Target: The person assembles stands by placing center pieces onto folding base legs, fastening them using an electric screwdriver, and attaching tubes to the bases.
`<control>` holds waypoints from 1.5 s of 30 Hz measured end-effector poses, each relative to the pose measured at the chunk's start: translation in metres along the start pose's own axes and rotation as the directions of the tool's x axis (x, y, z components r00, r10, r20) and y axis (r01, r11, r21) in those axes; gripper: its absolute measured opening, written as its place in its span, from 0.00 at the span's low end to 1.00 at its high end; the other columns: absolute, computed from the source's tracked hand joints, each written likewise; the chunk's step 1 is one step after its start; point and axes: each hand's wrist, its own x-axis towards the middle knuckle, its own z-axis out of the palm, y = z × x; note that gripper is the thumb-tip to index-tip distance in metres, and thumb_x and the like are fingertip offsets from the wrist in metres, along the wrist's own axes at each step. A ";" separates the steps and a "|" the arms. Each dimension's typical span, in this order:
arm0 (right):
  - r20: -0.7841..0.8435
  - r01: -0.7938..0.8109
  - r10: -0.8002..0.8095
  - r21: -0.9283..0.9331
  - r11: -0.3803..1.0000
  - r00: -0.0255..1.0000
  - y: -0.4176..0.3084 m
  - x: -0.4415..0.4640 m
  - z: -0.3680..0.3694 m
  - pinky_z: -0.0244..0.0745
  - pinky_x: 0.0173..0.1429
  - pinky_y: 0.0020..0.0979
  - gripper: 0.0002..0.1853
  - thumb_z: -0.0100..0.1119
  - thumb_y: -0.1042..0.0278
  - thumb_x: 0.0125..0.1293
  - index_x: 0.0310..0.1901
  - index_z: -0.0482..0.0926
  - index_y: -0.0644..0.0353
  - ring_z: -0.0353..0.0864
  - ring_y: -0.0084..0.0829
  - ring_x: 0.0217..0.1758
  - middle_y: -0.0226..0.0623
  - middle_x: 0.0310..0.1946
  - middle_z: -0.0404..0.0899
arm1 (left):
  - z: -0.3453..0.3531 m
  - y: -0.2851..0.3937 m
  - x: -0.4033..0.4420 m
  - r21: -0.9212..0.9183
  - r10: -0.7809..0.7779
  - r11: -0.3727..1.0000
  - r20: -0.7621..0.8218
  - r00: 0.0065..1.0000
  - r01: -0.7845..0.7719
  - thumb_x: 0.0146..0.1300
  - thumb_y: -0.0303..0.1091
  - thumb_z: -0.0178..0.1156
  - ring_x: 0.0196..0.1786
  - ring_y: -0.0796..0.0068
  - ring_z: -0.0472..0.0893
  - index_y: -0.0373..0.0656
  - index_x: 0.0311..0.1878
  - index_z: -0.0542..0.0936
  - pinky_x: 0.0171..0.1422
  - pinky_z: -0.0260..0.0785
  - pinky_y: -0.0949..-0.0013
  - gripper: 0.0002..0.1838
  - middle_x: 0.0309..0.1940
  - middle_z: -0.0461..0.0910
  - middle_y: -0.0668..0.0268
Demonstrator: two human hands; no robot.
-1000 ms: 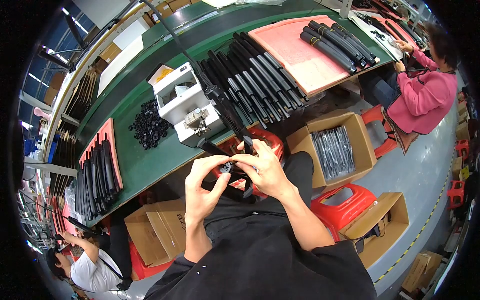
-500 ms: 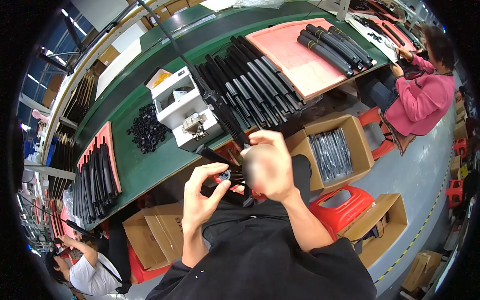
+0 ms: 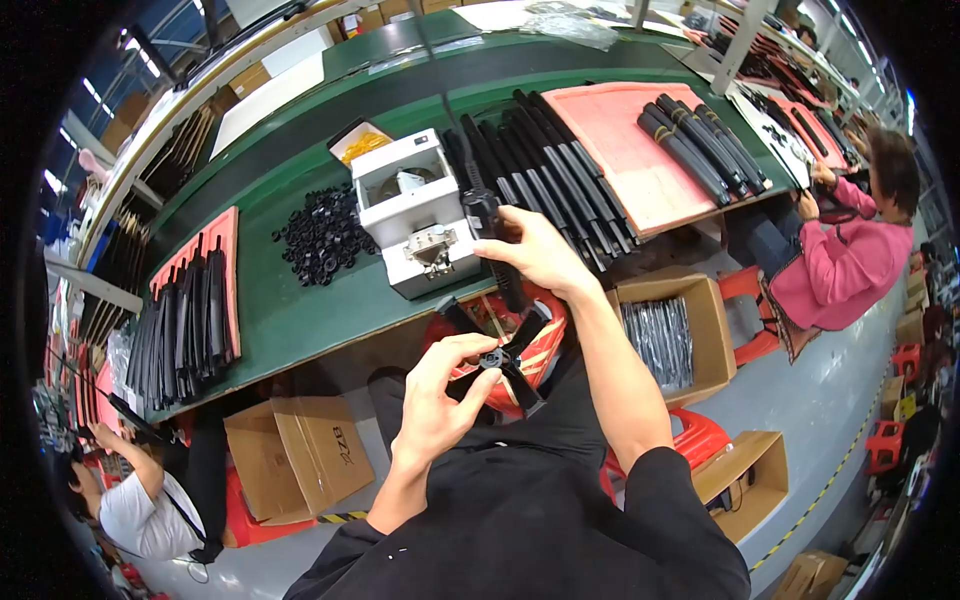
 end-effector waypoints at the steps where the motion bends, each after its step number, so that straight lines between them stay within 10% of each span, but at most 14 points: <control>1: -0.001 0.018 -0.018 0.014 1.000 1.000 -0.002 0.000 -0.002 0.75 0.54 0.26 0.19 0.71 0.69 0.67 0.57 0.80 0.64 0.79 0.23 0.43 0.37 0.46 0.85 | -0.001 0.000 0.001 -0.002 -0.009 1.000 0.005 1.000 0.009 0.59 0.24 0.71 0.49 0.64 0.84 0.40 0.56 0.84 0.56 0.76 0.65 0.20 0.53 0.87 0.62; 4: -0.129 0.076 -0.089 -0.106 0.991 0.988 -0.041 -0.004 -0.003 0.75 0.53 0.25 0.19 0.71 0.71 0.64 0.56 0.81 0.66 0.80 0.21 0.43 0.34 0.43 0.86 | -0.004 -0.001 0.003 -0.013 -0.042 0.999 0.022 0.999 0.042 0.60 0.22 0.70 0.48 0.68 0.84 0.39 0.56 0.84 0.55 0.77 0.68 0.20 0.53 0.86 0.62; 9: -0.480 0.534 -0.354 0.314 0.785 0.803 -0.123 0.009 0.024 0.76 0.39 0.23 0.17 0.68 0.68 0.70 0.58 0.81 0.62 0.80 0.25 0.27 0.33 0.33 0.83 | -0.003 -0.001 0.004 0.059 -0.022 0.998 -0.007 1.000 0.023 0.61 0.26 0.69 0.48 0.63 0.85 0.42 0.55 0.84 0.54 0.76 0.64 0.18 0.52 0.87 0.66; 14: -0.006 0.162 -0.206 0.639 0.752 0.979 -0.146 0.025 0.030 0.72 0.28 0.23 0.13 0.68 0.63 0.72 0.49 0.83 0.65 0.74 0.24 0.18 0.33 0.23 0.79 | -0.001 -0.004 0.004 0.035 -0.050 0.998 0.002 0.999 0.050 0.61 0.27 0.70 0.46 0.64 0.85 0.42 0.56 0.84 0.52 0.77 0.64 0.18 0.52 0.87 0.66; 24: -0.256 0.447 -0.374 0.356 0.821 0.891 -0.104 0.047 0.097 0.65 0.23 0.27 0.17 0.65 0.56 0.74 0.41 0.81 0.66 0.66 0.24 0.14 0.31 0.14 0.70 | -0.008 -0.006 0.003 -0.026 -0.110 0.994 0.009 0.994 0.110 0.62 0.23 0.70 0.45 0.68 0.85 0.39 0.59 0.85 0.50 0.77 0.69 0.20 0.54 0.89 0.66; 45: -0.220 0.441 -0.390 0.292 0.849 0.894 -0.091 0.046 0.099 0.67 0.23 0.25 0.14 0.65 0.60 0.73 0.39 0.81 0.65 0.68 0.24 0.15 0.33 0.15 0.72 | -0.008 -0.006 0.004 0.000 -0.101 0.995 0.005 0.995 0.101 0.63 0.27 0.70 0.47 0.68 0.86 0.40 0.58 0.85 0.50 0.77 0.70 0.19 0.55 0.89 0.67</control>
